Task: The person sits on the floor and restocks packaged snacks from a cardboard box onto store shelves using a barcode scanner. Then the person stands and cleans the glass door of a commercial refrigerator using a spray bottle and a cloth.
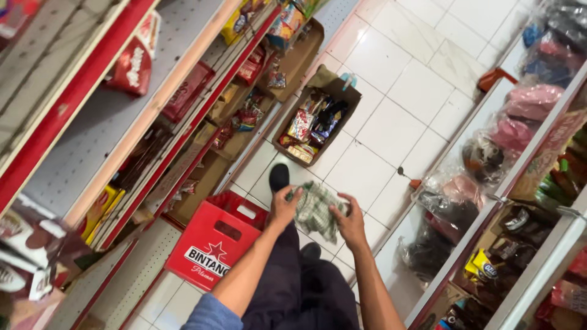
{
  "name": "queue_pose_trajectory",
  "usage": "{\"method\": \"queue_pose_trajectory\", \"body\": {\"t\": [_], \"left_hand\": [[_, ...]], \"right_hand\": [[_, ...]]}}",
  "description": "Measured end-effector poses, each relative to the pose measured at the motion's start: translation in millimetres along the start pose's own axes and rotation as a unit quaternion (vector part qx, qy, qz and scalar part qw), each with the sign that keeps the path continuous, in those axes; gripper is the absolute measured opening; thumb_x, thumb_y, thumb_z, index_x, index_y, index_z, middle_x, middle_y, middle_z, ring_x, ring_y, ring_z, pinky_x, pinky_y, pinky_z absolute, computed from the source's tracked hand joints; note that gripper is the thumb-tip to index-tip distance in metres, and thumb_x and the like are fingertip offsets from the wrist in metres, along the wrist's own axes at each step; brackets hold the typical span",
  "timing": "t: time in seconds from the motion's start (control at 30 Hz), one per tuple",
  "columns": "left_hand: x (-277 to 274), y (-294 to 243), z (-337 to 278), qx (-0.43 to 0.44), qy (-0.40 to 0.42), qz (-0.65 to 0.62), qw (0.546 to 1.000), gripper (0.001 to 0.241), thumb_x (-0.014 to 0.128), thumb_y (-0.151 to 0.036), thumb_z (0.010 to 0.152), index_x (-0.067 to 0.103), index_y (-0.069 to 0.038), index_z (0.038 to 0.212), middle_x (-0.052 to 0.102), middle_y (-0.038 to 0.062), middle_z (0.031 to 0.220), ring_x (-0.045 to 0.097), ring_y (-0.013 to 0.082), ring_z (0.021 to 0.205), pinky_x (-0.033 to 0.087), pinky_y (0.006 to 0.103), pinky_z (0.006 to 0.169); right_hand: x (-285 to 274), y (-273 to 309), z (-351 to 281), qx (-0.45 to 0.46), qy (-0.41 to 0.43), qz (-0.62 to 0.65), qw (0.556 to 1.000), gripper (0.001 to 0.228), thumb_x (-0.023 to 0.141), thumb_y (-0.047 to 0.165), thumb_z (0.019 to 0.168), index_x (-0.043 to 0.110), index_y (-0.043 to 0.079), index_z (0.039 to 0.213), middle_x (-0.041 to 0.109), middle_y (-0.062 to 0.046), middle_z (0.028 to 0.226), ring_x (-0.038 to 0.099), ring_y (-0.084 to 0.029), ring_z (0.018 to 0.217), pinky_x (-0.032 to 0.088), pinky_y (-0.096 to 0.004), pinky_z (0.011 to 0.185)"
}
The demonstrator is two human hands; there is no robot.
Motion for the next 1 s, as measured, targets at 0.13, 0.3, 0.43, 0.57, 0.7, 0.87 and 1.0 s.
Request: {"method": "queue_pose_trajectory", "body": {"t": [0.13,0.3,0.43,0.57,0.7,0.87,1.0], "left_hand": [[4,-4,68,0.074,0.015,0.081,0.994,0.035,0.072,-0.033,0.095,0.074,0.001,0.102,0.074,0.015,0.091,0.074,0.0246,0.085,0.054,0.0353,0.075],[23,16,152,0.118,0.068,0.164,0.977,0.029,0.067,-0.029,0.097,0.075,-0.003,0.104,0.071,0.018,0.1,0.068,0.0366,0.095,0.053,0.0427,0.082],[48,42,216,0.149,0.053,0.26,0.952,0.028,0.073,-0.031,0.097,0.07,-0.004,0.104,0.068,0.021,0.11,0.065,0.0417,0.104,0.051,0.0465,0.091],[69,75,241,0.169,0.03,0.25,0.953,0.044,0.07,-0.023,0.091,0.059,-0.005,0.13,0.056,0.026,0.122,0.058,0.0466,0.109,0.048,0.0514,0.094],[104,147,233,0.077,0.214,0.419,0.879,0.043,0.069,-0.024,0.086,0.059,-0.009,0.126,0.058,0.021,0.124,0.055,0.0437,0.118,0.044,0.0551,0.096],[107,213,208,0.109,0.298,0.538,0.781,0.032,0.06,-0.012,0.085,0.071,-0.014,0.115,0.071,0.01,0.118,0.063,0.0315,0.115,0.035,0.0603,0.101],[98,216,201,0.177,0.287,0.523,0.783,0.032,0.059,-0.01,0.085,0.073,-0.016,0.113,0.074,0.009,0.11,0.065,0.0286,0.112,0.025,0.0637,0.112]], "right_hand": [[0,-11,58,0.073,-0.043,0.07,0.994,0.036,0.073,0.012,0.089,0.061,0.009,0.123,0.067,-0.003,0.086,0.058,-0.009,0.072,0.045,-0.026,0.059],[17,-29,141,0.029,-0.129,-0.026,0.991,0.018,0.076,0.011,0.094,0.071,0.005,0.111,0.062,-0.005,0.089,0.049,-0.013,0.076,0.044,-0.029,0.064],[16,-47,187,-0.071,-0.234,-0.029,0.969,0.011,0.073,0.009,0.093,0.07,0.005,0.102,0.071,-0.005,0.098,0.061,-0.011,0.086,0.048,-0.027,0.074],[23,-92,219,-0.074,-0.308,-0.043,0.948,0.013,0.07,0.01,0.094,0.067,0.006,0.106,0.071,-0.006,0.1,0.063,-0.013,0.087,0.05,-0.028,0.072],[65,-154,248,-0.008,-0.217,-0.063,0.974,0.019,0.072,0.011,0.09,0.065,0.006,0.108,0.071,-0.006,0.098,0.062,-0.019,0.078,0.052,-0.031,0.07],[100,-204,241,-0.036,-0.217,-0.068,0.973,0.024,0.075,0.014,0.087,0.064,0.006,0.107,0.071,-0.008,0.096,0.067,-0.018,0.083,0.055,-0.033,0.075],[107,-231,234,-0.031,-0.271,-0.073,0.959,0.026,0.078,0.016,0.084,0.064,0.006,0.104,0.072,-0.007,0.093,0.065,-0.019,0.078,0.055,-0.033,0.074]]}}
Point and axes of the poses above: each hand's wrist, its own z-axis towards the middle knuckle, its own x-axis out of the palm, y = z × x, the point moved 9 cm from there along z, towards the middle knuckle
